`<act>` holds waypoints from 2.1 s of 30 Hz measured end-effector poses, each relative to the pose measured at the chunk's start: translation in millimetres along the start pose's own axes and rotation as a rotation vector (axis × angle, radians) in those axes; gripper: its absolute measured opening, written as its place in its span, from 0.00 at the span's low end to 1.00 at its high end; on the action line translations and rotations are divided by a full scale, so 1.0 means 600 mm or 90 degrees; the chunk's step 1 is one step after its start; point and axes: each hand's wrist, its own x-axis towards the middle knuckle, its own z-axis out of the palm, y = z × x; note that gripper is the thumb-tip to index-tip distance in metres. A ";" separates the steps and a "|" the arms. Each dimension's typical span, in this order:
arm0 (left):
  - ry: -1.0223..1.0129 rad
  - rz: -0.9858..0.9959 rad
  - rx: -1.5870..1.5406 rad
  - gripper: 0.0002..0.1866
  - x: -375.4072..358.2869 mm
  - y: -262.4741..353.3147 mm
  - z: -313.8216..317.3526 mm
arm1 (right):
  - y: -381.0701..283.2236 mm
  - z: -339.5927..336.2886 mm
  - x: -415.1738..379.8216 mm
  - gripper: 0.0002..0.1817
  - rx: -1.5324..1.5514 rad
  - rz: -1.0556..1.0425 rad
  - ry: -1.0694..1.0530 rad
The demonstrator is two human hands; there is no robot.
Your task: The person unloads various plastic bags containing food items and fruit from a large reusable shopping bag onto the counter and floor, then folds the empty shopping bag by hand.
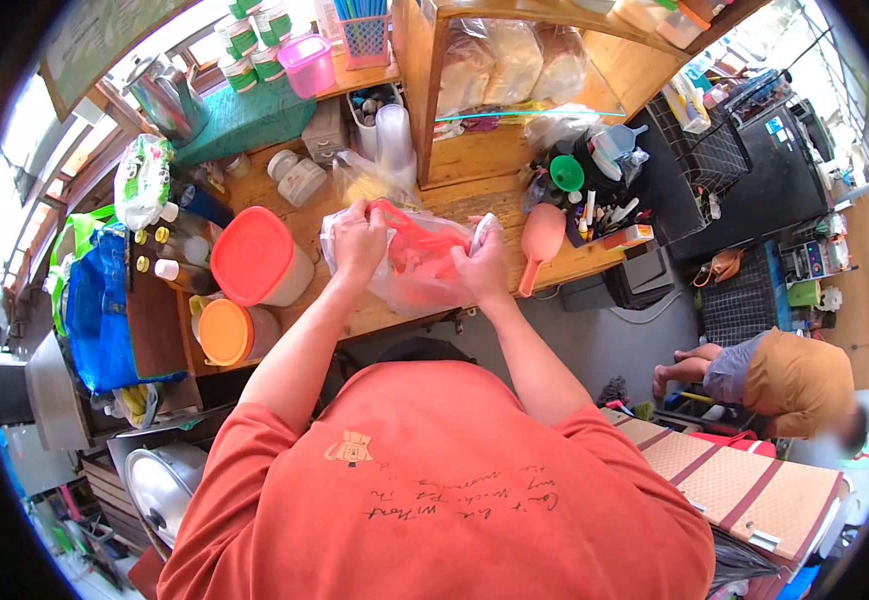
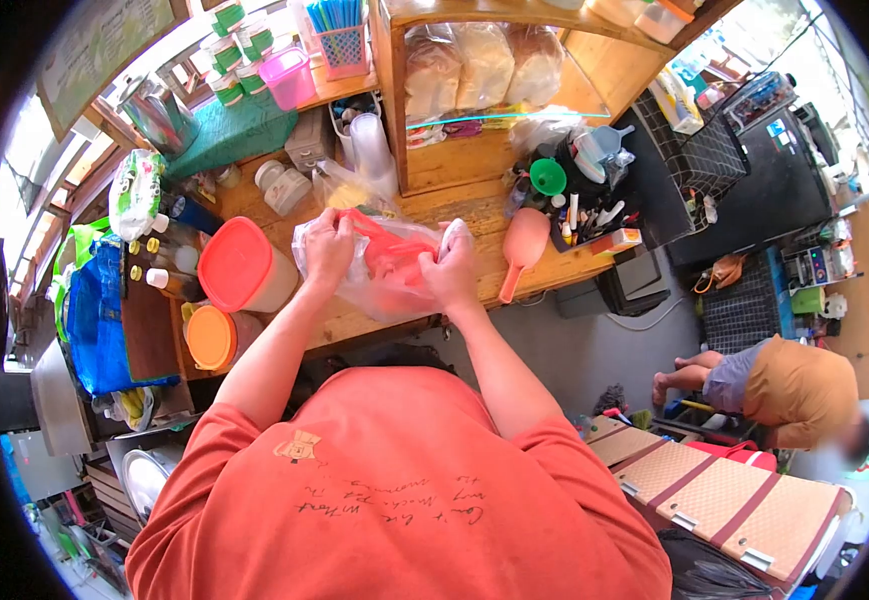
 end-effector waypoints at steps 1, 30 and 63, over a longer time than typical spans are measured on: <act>-0.014 -0.016 -0.015 0.10 -0.001 0.005 -0.001 | 0.000 -0.005 -0.006 0.24 0.106 0.051 -0.012; -0.528 0.215 0.467 0.27 -0.022 0.064 -0.024 | -0.011 -0.049 -0.060 0.07 0.184 0.030 -0.249; -0.326 0.108 -0.055 0.08 -0.070 0.042 -0.032 | -0.053 -0.123 -0.066 0.07 -0.153 -0.186 -0.271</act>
